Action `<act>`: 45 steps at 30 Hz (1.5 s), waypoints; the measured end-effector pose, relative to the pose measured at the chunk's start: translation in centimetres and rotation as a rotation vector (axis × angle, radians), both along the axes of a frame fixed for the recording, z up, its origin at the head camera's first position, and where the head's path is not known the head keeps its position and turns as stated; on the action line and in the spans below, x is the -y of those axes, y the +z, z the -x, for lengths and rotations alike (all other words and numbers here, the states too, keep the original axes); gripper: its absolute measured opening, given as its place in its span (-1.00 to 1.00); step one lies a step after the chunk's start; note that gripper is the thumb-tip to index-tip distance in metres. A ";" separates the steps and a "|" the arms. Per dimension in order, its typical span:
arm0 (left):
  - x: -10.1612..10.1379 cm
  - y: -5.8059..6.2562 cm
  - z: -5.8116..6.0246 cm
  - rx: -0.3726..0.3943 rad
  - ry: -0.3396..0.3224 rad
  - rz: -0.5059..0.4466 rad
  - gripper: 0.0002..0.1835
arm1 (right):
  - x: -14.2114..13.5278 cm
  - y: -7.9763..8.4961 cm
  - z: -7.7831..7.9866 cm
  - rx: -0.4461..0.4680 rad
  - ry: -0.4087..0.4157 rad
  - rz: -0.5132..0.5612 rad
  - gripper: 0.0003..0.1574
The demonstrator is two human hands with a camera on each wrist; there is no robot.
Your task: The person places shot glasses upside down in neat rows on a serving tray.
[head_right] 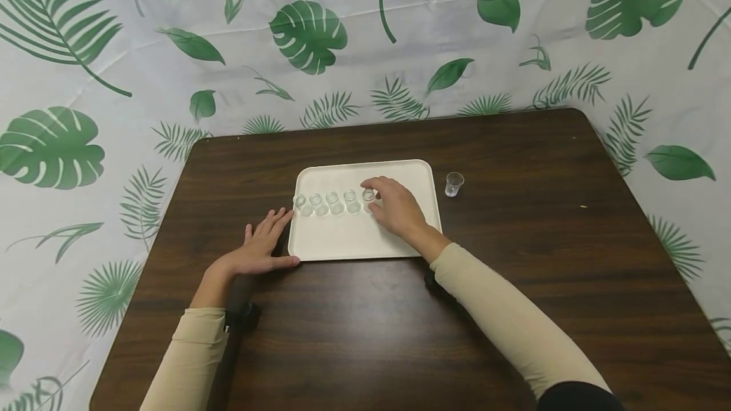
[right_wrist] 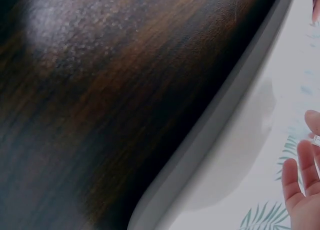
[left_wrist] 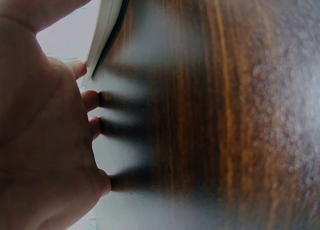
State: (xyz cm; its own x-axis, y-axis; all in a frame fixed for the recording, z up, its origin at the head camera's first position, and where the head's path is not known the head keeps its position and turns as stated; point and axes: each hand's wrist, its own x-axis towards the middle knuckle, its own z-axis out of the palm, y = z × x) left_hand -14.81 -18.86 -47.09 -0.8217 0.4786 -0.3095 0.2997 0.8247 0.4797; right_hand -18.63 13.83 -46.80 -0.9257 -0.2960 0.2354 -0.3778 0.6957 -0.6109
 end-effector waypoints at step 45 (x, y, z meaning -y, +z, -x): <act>0.0 0.1 0.0 -0.004 -0.004 0.014 0.12 | -14.1 1.9 0.7 0.062 -0.608 0.360 -0.38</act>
State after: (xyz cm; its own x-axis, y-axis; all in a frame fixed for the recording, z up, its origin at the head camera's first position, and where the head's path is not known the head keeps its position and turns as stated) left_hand -14.85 -18.86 -46.98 -0.8211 0.4774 -0.3129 0.3046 0.8300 0.4672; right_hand -19.34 27.89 -44.93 -0.9170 0.3642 0.1628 0.0568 0.5232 -0.8503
